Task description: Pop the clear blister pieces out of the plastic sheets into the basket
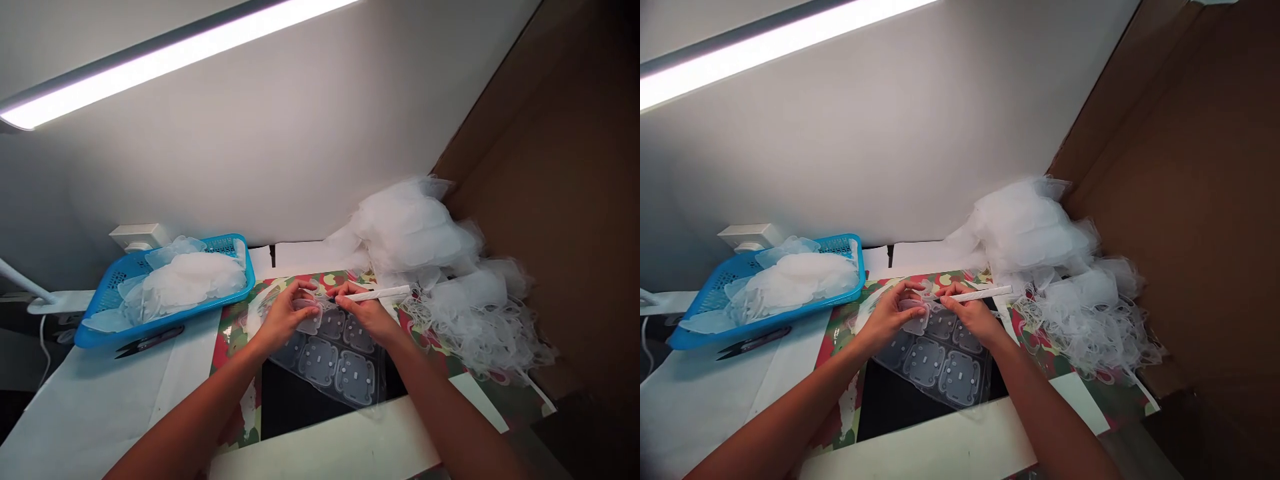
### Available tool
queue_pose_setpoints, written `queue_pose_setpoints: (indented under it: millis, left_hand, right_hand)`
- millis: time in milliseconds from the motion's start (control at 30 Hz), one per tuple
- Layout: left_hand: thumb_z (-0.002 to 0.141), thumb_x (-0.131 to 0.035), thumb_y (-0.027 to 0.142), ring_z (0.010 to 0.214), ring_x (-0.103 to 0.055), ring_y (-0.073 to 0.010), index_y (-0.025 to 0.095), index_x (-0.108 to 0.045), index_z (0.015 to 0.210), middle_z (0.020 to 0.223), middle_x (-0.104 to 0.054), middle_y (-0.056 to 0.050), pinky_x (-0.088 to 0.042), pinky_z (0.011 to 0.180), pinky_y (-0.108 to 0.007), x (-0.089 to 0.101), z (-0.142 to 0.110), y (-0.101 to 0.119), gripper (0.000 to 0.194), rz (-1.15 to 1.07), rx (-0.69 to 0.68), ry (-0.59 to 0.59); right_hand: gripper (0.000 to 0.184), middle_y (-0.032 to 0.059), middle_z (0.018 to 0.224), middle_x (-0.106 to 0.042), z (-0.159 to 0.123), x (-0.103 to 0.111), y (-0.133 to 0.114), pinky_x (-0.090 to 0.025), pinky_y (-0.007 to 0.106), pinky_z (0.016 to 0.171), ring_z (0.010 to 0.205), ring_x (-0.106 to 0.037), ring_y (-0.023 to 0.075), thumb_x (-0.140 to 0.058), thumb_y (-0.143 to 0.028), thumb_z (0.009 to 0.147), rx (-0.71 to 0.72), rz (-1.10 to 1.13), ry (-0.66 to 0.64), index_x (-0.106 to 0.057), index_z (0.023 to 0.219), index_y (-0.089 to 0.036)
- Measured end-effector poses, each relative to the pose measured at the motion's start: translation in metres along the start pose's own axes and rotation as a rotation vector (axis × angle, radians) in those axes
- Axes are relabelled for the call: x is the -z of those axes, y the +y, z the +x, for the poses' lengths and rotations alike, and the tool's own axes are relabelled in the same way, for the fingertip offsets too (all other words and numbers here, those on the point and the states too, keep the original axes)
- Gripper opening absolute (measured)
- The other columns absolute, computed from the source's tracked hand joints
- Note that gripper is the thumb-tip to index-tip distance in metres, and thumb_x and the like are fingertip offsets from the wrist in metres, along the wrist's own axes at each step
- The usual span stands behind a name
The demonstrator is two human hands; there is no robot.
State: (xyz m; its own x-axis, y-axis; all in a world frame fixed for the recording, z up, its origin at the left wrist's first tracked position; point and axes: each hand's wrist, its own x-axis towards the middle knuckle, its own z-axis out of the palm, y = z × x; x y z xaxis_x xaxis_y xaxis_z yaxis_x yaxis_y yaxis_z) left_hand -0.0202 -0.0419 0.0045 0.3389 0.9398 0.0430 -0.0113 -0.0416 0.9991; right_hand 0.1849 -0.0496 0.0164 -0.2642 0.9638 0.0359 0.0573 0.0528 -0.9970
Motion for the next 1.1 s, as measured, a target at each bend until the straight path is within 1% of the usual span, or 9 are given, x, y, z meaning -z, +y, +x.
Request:
queue_pose_setpoints:
  millis: [100, 233, 333, 467, 567, 667, 767, 867, 1100]
  left_hand:
    - [0.076, -0.074, 0.027, 0.076, -0.06, -0.0135, 0.018, -0.054, 0.112, 0.084, -0.06, 0.0, -0.045, 0.07, -0.025, 0.0, -0.001, 0.002, 0.043, 0.014, -0.029, -0.029]
    - [0.078, -0.073, 0.03, 0.071, -0.058, -0.0123, 0.019, -0.051, 0.118, 0.084, -0.06, 0.001, -0.043, 0.065, -0.023, -0.001, -0.004, 0.005, 0.048, 0.022, -0.018, -0.076]
    - [0.079, -0.073, 0.031, 0.069, -0.058, -0.0122, 0.02, -0.048, 0.123, 0.08, -0.062, 0.001, -0.041, 0.063, -0.022, 0.0, -0.004, 0.004, 0.052, -0.014, 0.021, -0.101]
    - [0.076, -0.076, 0.029, 0.068, -0.059, -0.0117, 0.02, -0.047, 0.125, 0.078, -0.063, 0.002, -0.042, 0.063, -0.022, 0.002, -0.004, 0.0, 0.058, -0.055, 0.039, -0.084]
    - [0.073, -0.078, 0.029, 0.066, -0.059, -0.0116, 0.02, -0.046, 0.128, 0.075, -0.063, 0.003, -0.042, 0.061, -0.021, 0.003, -0.004, 0.0, 0.063, -0.054, 0.052, -0.097]
    - [0.071, -0.079, 0.028, 0.067, -0.06, -0.0124, 0.02, -0.042, 0.135, 0.076, -0.064, 0.002, -0.045, 0.062, -0.022, 0.003, -0.005, 0.002, 0.075, -0.046, 0.094, -0.14]
    - [0.068, -0.081, 0.025, 0.073, -0.062, -0.0142, 0.021, -0.033, 0.146, 0.078, -0.065, 0.001, -0.048, 0.066, -0.025, 0.003, -0.006, 0.004, 0.092, -0.049, 0.13, -0.186]
    - [0.065, -0.084, 0.024, 0.073, -0.062, -0.0141, 0.021, -0.025, 0.152, 0.076, -0.065, 0.001, -0.047, 0.067, -0.025, 0.005, -0.006, 0.004, 0.105, -0.05, 0.143, -0.21]
    - [0.068, -0.083, 0.026, 0.069, -0.062, -0.0128, 0.023, -0.02, 0.154, 0.074, -0.066, 0.0, -0.046, 0.066, -0.025, 0.008, -0.006, 0.003, 0.107, -0.072, 0.129, -0.263]
  right_hand:
    - [0.026, 0.003, 0.102, -0.067, -0.003, 0.0, -0.001, -0.041, 0.031, 0.083, 0.094, -0.058, 0.0188, -0.065, -0.042, 0.083, -0.038, -0.004, -0.066, -0.054, 0.074, -0.02]
    - [0.027, 0.0027, 0.093, -0.069, -0.003, -0.001, -0.004, -0.041, 0.03, 0.075, 0.083, -0.058, 0.0175, -0.066, -0.042, 0.083, -0.017, -0.067, -0.079, -0.055, 0.072, -0.02]
    - [0.025, 0.0029, 0.091, -0.07, -0.003, 0.001, -0.007, -0.041, 0.03, 0.074, 0.084, -0.059, 0.0182, -0.067, -0.039, 0.082, -0.016, -0.109, -0.1, -0.056, 0.071, -0.02]
    - [0.023, 0.0034, 0.096, -0.071, -0.005, 0.002, -0.01, -0.042, 0.031, 0.077, 0.09, -0.061, 0.0196, -0.067, -0.035, 0.083, -0.005, -0.128, -0.136, -0.055, 0.07, -0.02]
    - [0.022, 0.0025, 0.093, -0.072, -0.005, 0.003, -0.011, -0.042, 0.031, 0.077, 0.087, -0.062, 0.0192, -0.066, -0.034, 0.084, 0.053, -0.233, -0.126, -0.057, 0.07, -0.02]
    - [0.017, 0.0015, 0.091, -0.072, -0.005, 0.001, -0.011, -0.042, 0.033, 0.08, 0.086, -0.063, 0.0197, -0.062, -0.033, 0.087, 0.106, -0.336, -0.116, -0.061, 0.074, -0.022]
    - [0.015, 0.0001, 0.089, -0.072, -0.005, -0.003, -0.01, -0.041, 0.035, 0.084, 0.088, -0.063, 0.0211, -0.061, -0.031, 0.088, 0.145, -0.424, -0.088, -0.063, 0.076, -0.023]
    - [0.013, -0.0011, 0.085, -0.072, -0.005, -0.009, -0.006, -0.039, 0.036, 0.083, 0.085, -0.063, 0.0213, -0.062, -0.03, 0.088, 0.182, -0.529, -0.039, -0.064, 0.077, -0.024]
    - [0.012, -0.0016, 0.083, -0.071, -0.007, -0.021, -0.001, -0.037, 0.034, 0.081, 0.081, -0.06, 0.0195, -0.06, -0.029, 0.089, 0.228, -0.585, 0.07, -0.065, 0.079, -0.025]
